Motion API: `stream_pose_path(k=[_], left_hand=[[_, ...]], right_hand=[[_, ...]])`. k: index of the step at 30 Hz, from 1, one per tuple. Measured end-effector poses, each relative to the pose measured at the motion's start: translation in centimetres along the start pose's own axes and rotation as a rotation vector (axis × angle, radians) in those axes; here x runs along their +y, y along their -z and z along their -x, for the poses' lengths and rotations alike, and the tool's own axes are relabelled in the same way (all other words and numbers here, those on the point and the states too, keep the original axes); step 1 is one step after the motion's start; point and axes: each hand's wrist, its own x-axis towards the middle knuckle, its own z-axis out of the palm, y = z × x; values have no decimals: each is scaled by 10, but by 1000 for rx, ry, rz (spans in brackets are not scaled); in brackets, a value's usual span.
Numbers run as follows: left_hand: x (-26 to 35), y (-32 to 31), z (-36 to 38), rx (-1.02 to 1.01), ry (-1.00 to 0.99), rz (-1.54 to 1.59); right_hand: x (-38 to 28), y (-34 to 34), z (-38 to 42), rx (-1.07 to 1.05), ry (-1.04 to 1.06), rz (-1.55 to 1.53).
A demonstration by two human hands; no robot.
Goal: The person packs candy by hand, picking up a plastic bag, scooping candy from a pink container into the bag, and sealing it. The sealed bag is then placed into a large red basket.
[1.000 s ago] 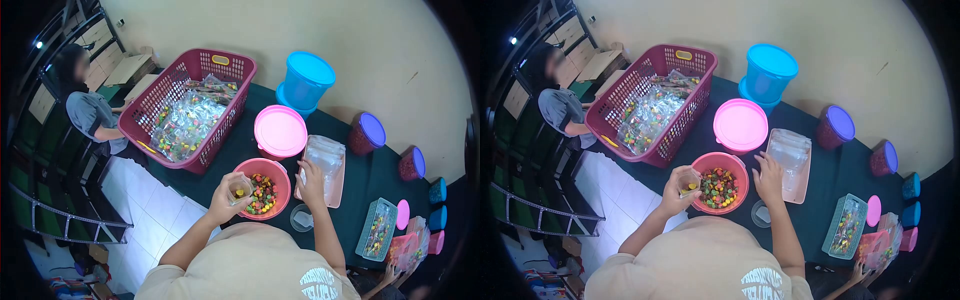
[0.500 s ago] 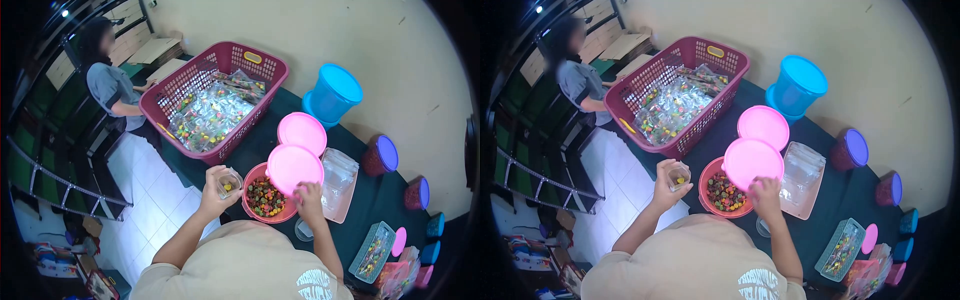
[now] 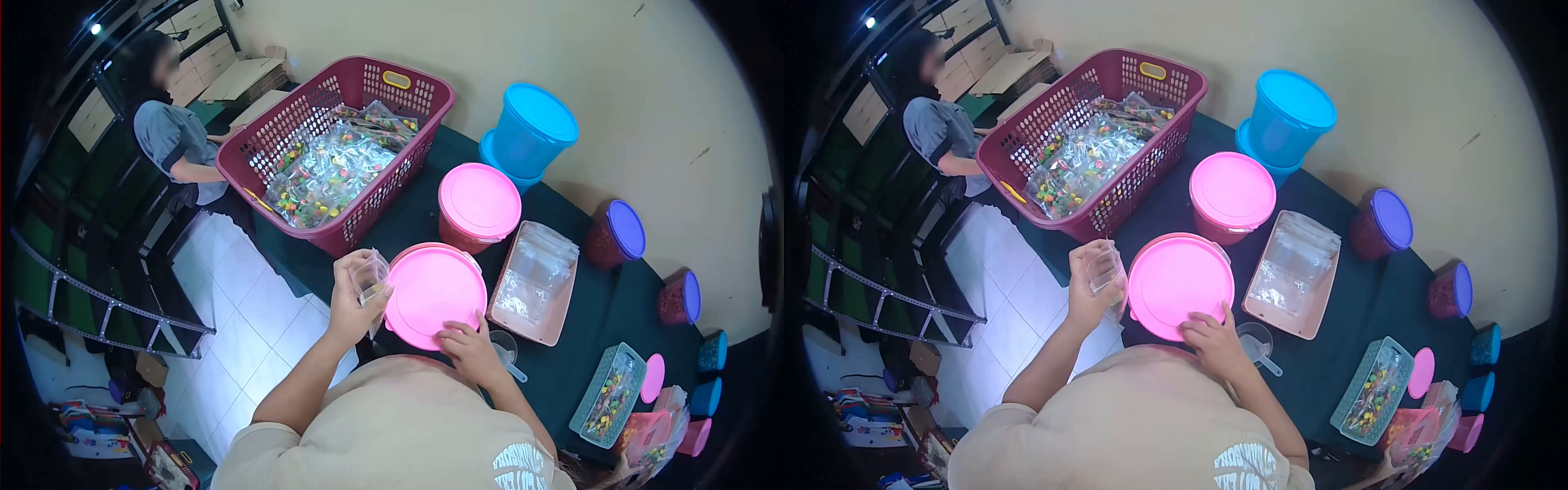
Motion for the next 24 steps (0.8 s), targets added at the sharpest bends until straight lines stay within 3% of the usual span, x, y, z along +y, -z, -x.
stream_pose_path(k=[6,17,19,21,24], left_hand=[[5,3,17,22,-42,-78],[23,4,23,175,-88,-65],[32,-4,24,69,-2,178],[31,-9,28,-117,98,247],[46,-34,34,-357,211,268]], right_hand=[[19,15,2,-25,-68,7],[25,11,-9,-107,1,-149],[13,25,-12,-96,-17,-156],[-15,40,-15,185,-151,-512],[-45,55,-15,364,-114,-821]])
